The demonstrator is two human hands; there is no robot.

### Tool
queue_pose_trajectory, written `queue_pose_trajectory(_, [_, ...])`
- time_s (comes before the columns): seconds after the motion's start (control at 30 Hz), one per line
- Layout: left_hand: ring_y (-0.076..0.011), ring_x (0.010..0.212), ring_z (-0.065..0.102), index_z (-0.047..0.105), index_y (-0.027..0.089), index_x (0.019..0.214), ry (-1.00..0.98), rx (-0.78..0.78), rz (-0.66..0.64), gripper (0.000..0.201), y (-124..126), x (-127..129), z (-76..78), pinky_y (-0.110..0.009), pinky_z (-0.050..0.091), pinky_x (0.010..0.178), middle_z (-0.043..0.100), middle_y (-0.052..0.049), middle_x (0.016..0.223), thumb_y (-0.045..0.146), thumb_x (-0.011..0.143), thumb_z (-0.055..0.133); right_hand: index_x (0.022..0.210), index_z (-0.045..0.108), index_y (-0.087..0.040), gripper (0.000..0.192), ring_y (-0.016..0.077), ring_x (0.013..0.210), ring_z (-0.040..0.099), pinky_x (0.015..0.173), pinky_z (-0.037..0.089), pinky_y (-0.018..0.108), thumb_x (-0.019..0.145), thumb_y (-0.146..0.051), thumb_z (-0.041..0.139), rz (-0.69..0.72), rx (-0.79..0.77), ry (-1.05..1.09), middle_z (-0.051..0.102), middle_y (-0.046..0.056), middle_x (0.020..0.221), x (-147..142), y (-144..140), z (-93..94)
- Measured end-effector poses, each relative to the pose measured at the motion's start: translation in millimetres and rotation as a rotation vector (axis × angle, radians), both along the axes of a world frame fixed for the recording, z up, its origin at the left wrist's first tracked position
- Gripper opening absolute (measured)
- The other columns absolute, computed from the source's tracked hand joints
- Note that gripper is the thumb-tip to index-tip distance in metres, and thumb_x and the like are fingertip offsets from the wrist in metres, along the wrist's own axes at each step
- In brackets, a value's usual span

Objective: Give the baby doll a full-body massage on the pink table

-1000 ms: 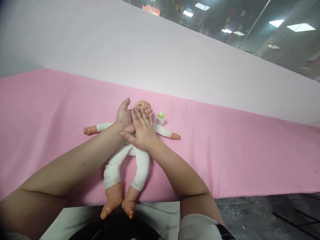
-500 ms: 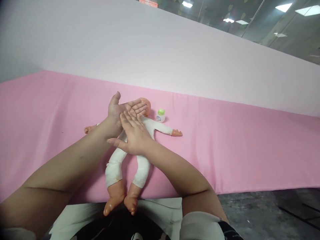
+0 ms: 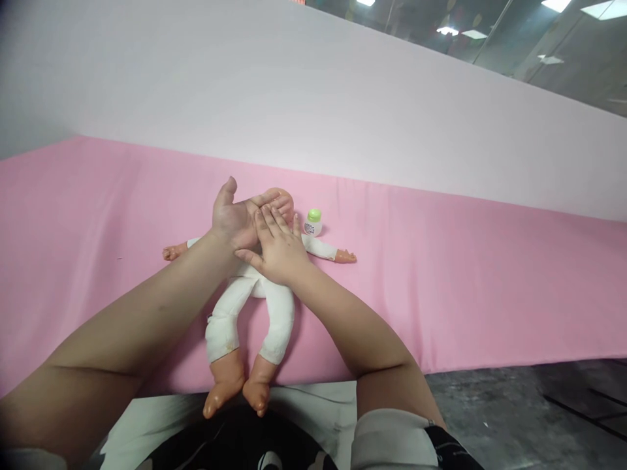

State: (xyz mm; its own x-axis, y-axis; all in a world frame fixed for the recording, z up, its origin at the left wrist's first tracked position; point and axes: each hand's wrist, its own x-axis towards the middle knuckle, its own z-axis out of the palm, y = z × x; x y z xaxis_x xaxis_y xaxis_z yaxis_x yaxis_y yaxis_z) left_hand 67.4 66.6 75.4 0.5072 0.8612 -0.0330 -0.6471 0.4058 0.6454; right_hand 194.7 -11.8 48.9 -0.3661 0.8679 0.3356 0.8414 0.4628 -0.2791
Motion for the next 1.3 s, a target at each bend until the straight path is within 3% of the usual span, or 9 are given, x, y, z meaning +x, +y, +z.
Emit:
queue_pose_trajectory(0.17, [-0.0383, 0.125, 0.073, 0.064, 0.009, 0.133, 0.044, -0.013, 0.128, 0.091, 12, -17, 4.9, -0.049, 0.066, 0.095, 0.074, -0.024, 0.126, 0.086, 0.099, 0.030, 0.173, 0.027, -0.013, 0.090, 0.0325, 0.172, 0.015, 0.139, 0.006, 0.059, 0.107, -0.070, 0.048, 0.080, -0.017, -0.003, 0.025, 0.018, 0.181, -9, -8, 1.9])
queue_pose_trajectory(0.3, [-0.0360, 0.121, 0.075, 0.068, 0.010, 0.127, 0.021, 0.010, 0.189, 0.081, 15, -22, 3.4, -0.044, 0.068, 0.091, 0.076, -0.023, 0.121, 0.081, 0.100, 0.038, 0.169, 0.033, -0.006, 0.089, 0.0342, 0.170, 0.022, 0.139, 0.009, 0.058, 0.108, -0.070, 0.047, 0.127, -0.024, -0.009, 0.033, 0.023, 0.177, -20, -20, 4.9])
queue_pose_trajectory(0.47, [-0.0280, 0.094, 0.079, 0.070, 0.014, 0.107, 0.168, 0.041, 0.300, 0.061, 18, -17, -0.6, -0.036, 0.066, 0.077, 0.077, -0.016, 0.096, 0.072, 0.098, 0.052, 0.165, 0.041, -0.009, 0.083, 0.0359, 0.163, 0.040, 0.133, 0.032, 0.056, 0.106, -0.065, 0.056, 0.183, -0.063, 0.062, 0.044, 0.023, 0.171, -19, -21, 1.6])
queue_pose_trajectory(0.6, [-0.0142, 0.053, 0.056, 0.065, 0.017, 0.086, 0.441, 0.162, 0.418, 0.031, 27, -10, -18.7, -0.026, 0.047, 0.052, 0.059, -0.001, 0.064, 0.047, 0.089, 0.064, 0.157, 0.053, -0.015, 0.063, 0.0328, 0.147, 0.059, 0.121, 0.048, 0.050, 0.104, -0.047, 0.066, 0.216, -0.085, 0.123, 0.061, 0.017, 0.159, -7, -12, -5.6])
queue_pose_trajectory(0.67, [-0.0122, 0.048, 0.044, 0.060, 0.019, 0.077, 0.627, 0.328, 0.501, 0.025, 31, -8, -32.4, -0.025, 0.036, 0.049, 0.050, 0.002, 0.058, 0.042, 0.088, 0.060, 0.150, 0.060, -0.017, 0.055, 0.0315, 0.140, 0.065, 0.119, 0.050, 0.048, 0.101, -0.039, 0.069, 0.205, -0.077, 0.154, 0.068, 0.014, 0.152, -4, -7, -11.5])
queue_pose_trajectory(0.77, [-0.0114, 0.050, 0.038, 0.053, 0.021, 0.067, 0.759, 0.434, 0.551, 0.025, 34, -6, -52.8, -0.026, 0.030, 0.050, 0.047, 0.004, 0.056, 0.037, 0.082, 0.065, 0.136, 0.069, -0.019, 0.037, 0.0267, 0.129, 0.070, 0.116, 0.053, 0.043, 0.101, -0.033, 0.068, 0.175, -0.040, 0.253, 0.076, 0.010, 0.138, -4, -4, -23.3])
queue_pose_trajectory(1.0, [-0.0172, 0.065, 0.051, 0.056, 0.022, 0.070, 0.926, 0.605, 0.524, 0.027, 24, -21, -80.6, -0.030, 0.040, 0.064, 0.057, 0.001, 0.065, 0.040, 0.090, 0.061, 0.123, 0.073, -0.018, 0.032, 0.0282, 0.132, 0.067, 0.122, 0.048, 0.049, 0.106, -0.039, 0.056, 0.276, 0.155, 0.290, 0.077, 0.014, 0.131, 5, -25, -48.2])
queue_pose_trajectory(1.2, [-0.0274, 0.086, 0.064, 0.065, 0.023, 0.090, 1.304, 0.941, 0.604, 0.023, 10, -39, -87.3, -0.040, 0.047, 0.082, 0.072, -0.008, 0.089, 0.036, 0.100, 0.048, 0.132, 0.072, -0.023, 0.040, 0.0289, 0.149, 0.058, 0.133, 0.031, 0.057, 0.105, -0.048, 0.059, 0.368, 0.030, 0.237, 0.074, 0.011, 0.143, 17, -44, -46.3])
queue_pose_trajectory(1.3, [-0.0299, 0.090, 0.067, 0.065, 0.022, 0.091, 1.411, 0.993, 0.610, 0.026, 11, -39, -87.4, -0.042, 0.049, 0.083, 0.074, -0.011, 0.094, 0.034, 0.100, 0.044, 0.140, 0.069, -0.023, 0.048, 0.0299, 0.153, 0.054, 0.135, 0.025, 0.058, 0.102, -0.052, 0.062, 0.400, -0.039, 0.220, 0.074, 0.010, 0.145, 11, -48, -39.6])
